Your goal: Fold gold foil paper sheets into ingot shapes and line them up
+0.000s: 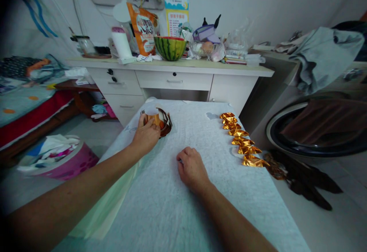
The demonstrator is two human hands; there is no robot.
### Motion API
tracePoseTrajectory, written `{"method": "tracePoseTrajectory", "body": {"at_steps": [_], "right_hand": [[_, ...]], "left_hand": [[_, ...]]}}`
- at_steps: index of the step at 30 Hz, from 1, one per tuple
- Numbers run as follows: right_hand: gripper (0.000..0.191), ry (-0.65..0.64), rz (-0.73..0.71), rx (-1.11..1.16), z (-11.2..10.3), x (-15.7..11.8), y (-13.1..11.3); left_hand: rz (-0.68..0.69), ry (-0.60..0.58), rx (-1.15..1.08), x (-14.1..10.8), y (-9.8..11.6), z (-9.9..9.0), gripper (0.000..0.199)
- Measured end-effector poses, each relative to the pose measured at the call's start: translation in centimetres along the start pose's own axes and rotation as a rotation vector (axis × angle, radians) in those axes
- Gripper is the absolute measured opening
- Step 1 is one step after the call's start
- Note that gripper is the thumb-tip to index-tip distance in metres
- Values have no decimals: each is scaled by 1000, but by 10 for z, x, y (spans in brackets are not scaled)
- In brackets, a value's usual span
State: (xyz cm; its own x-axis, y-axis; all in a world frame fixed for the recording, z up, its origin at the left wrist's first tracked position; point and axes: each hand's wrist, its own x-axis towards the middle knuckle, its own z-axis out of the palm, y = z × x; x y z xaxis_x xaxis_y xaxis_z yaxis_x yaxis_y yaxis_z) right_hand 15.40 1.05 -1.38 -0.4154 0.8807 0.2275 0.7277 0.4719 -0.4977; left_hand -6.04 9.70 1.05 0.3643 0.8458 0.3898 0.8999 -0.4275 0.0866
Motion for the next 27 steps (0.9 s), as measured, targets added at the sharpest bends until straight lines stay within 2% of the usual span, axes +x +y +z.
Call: {"method": "tracePoseTrajectory", "body": {"at_steps": [8,18,23,27], "right_hand": [[17,-1,-5,4,-3,0,-3],[16,10,-8,7,-2,0,-2],[16,19,-12,82,-3,0,-1],[14,118,53,308,-6,-1,-2]], "left_hand": [[61,-16,236,-1,5,-6,33],[49,-8,272,-6,13,-14,29],[64,36,319,-17,30,-33,27],[72,41,300,-35,52,-47,21]]}}
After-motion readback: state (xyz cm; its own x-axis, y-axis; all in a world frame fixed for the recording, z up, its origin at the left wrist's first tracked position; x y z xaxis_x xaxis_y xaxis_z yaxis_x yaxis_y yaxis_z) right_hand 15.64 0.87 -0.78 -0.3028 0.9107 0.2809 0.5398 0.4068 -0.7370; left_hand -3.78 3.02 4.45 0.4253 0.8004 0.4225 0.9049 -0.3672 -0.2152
